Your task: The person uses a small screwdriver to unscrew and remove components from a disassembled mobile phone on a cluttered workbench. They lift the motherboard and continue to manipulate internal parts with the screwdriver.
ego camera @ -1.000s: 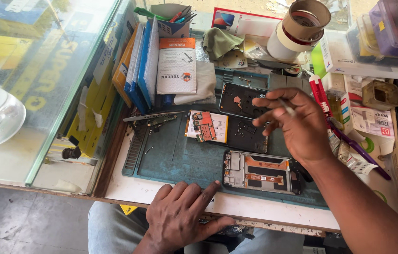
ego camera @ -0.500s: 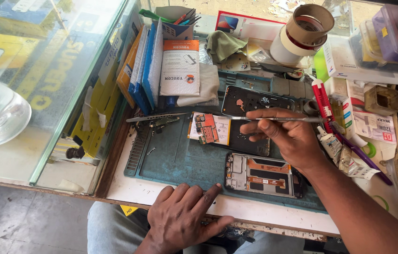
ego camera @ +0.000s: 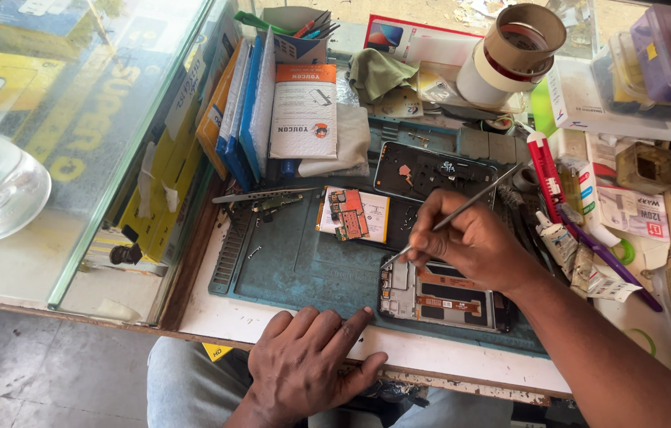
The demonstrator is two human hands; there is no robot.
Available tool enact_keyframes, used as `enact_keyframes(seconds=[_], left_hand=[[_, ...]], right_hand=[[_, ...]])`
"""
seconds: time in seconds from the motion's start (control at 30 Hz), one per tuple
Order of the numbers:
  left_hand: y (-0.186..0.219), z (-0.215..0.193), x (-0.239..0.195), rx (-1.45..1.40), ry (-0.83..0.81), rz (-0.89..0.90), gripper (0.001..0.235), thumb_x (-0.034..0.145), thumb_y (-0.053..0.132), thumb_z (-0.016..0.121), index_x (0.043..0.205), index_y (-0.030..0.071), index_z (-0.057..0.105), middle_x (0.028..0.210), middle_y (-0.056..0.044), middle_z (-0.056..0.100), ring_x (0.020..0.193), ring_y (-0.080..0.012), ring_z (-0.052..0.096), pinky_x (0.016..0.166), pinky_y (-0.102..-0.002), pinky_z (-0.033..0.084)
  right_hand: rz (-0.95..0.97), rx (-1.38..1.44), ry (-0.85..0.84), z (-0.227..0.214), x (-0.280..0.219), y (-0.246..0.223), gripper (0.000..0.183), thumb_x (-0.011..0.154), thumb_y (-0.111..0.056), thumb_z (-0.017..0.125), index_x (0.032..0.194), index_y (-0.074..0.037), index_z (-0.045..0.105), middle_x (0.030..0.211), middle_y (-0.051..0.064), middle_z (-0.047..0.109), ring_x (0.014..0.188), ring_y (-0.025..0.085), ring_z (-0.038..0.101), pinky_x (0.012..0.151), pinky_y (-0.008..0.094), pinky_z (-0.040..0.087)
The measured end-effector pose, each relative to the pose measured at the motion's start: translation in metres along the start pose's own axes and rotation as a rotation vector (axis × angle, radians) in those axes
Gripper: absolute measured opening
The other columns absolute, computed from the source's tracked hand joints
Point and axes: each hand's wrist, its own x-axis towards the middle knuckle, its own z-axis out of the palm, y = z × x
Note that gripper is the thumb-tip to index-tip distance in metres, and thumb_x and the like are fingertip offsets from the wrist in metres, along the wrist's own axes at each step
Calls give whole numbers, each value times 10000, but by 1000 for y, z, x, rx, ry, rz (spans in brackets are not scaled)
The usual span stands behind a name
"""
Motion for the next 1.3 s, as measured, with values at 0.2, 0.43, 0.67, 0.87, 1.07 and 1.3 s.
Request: enact_keyframes(seconds=[0.2, 0.43, 0.67, 0.87, 1.07, 1.3], left_hand=[[1, 0, 0, -6, -11, -9, 475, 921, 535, 726, 1171, 133, 764, 687, 59, 546, 600, -104, 522, 526, -321, 355], [1, -3, 3, -8, 13, -6, 459, 923, 519, 731, 1167, 132, 764, 684, 59, 530, 602, -110, 522, 532, -324, 356], [2, -6, 4, 10, 51, 1, 445, 917, 504, 736, 1162, 133, 761, 720, 50, 540, 638, -124, 538, 561, -324, 372], [2, -8, 5, 7, 41, 6, 446, 915, 505, 738, 1153, 130, 761, 724, 46, 543, 636, -130, 540, 555, -325, 371], [2, -7, 5, 8, 55, 2, 441, 920, 500, 734, 1159, 130, 762, 718, 50, 539, 638, -127, 541, 560, -325, 374], [2, -5, 4, 6, 54, -3, 446, 922, 509, 730, 1156, 131, 765, 717, 55, 545, 631, -119, 536, 553, -323, 371]], right_hand=[[70, -99, -66, 1, 0, 1, 185, 968, -162, 677, 1047, 4, 695, 922, 104, 780, 912, 174, 789, 757, 306, 641], [155, -38, -62, 1, -6, 4, 212, 997, -197, 629, 1005, 13, 650, 893, 86, 751, 861, 178, 790, 746, 321, 669], [169, -74, -27, 9, -6, 3, 194, 983, -170, 656, 984, 24, 667, 867, 93, 743, 835, 161, 782, 724, 313, 676], [176, -206, 19, 15, -5, 3, 184, 962, -167, 668, 970, 17, 678, 796, 74, 758, 767, 136, 784, 659, 286, 672], [160, -219, -5, 16, -4, -1, 183, 966, -168, 666, 961, 14, 679, 781, 65, 756, 744, 123, 776, 642, 272, 656], [162, -257, 2, 18, -3, -2, 175, 964, -161, 662, 946, 11, 682, 774, 70, 759, 737, 121, 777, 644, 279, 669]])
